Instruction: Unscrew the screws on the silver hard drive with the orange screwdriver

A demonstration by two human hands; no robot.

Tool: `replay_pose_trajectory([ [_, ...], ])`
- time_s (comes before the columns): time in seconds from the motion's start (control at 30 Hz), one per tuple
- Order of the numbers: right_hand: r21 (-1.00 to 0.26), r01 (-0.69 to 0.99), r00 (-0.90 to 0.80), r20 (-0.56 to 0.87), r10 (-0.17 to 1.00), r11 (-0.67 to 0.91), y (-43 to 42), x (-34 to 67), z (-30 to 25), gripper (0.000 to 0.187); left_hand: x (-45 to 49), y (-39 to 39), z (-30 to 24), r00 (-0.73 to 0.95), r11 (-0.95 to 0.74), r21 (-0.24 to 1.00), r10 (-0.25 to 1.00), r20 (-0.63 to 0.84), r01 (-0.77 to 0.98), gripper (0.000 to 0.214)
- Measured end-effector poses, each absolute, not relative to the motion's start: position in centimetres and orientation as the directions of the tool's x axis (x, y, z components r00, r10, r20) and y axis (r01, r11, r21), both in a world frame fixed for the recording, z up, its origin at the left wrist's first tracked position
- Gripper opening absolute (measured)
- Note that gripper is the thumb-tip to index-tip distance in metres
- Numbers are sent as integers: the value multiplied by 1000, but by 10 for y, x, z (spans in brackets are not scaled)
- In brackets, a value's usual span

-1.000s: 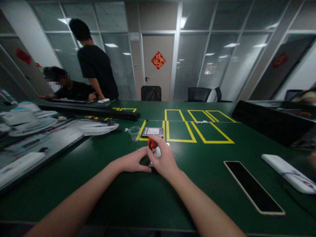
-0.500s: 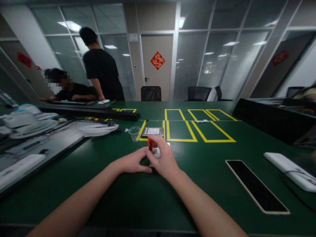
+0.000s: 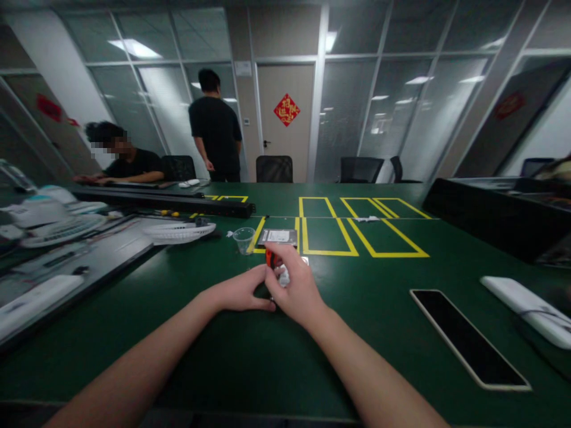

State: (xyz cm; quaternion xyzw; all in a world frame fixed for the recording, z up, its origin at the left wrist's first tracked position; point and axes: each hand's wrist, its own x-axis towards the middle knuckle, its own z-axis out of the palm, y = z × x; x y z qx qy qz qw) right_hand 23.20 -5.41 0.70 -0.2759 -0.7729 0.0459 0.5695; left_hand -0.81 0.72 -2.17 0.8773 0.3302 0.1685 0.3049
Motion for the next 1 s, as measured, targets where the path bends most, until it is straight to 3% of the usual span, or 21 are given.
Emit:
replay_pose_trajectory([
  [0.27, -420, 377, -184, 839, 512, 825, -51, 234, 4, 52, -9, 7, -21, 725, -595, 641, 683, 87, 485, 93],
  [0.5, -490, 359, -173, 801, 573, 794, -53, 233, -2, 61, -7, 2, -11, 727, -593, 643, 682, 82, 484, 92],
  [1.0, -392, 404, -186, 850, 494, 827, -55, 232, 7, 57, -6, 3, -16, 723, -580, 662, 686, 82, 475, 97],
])
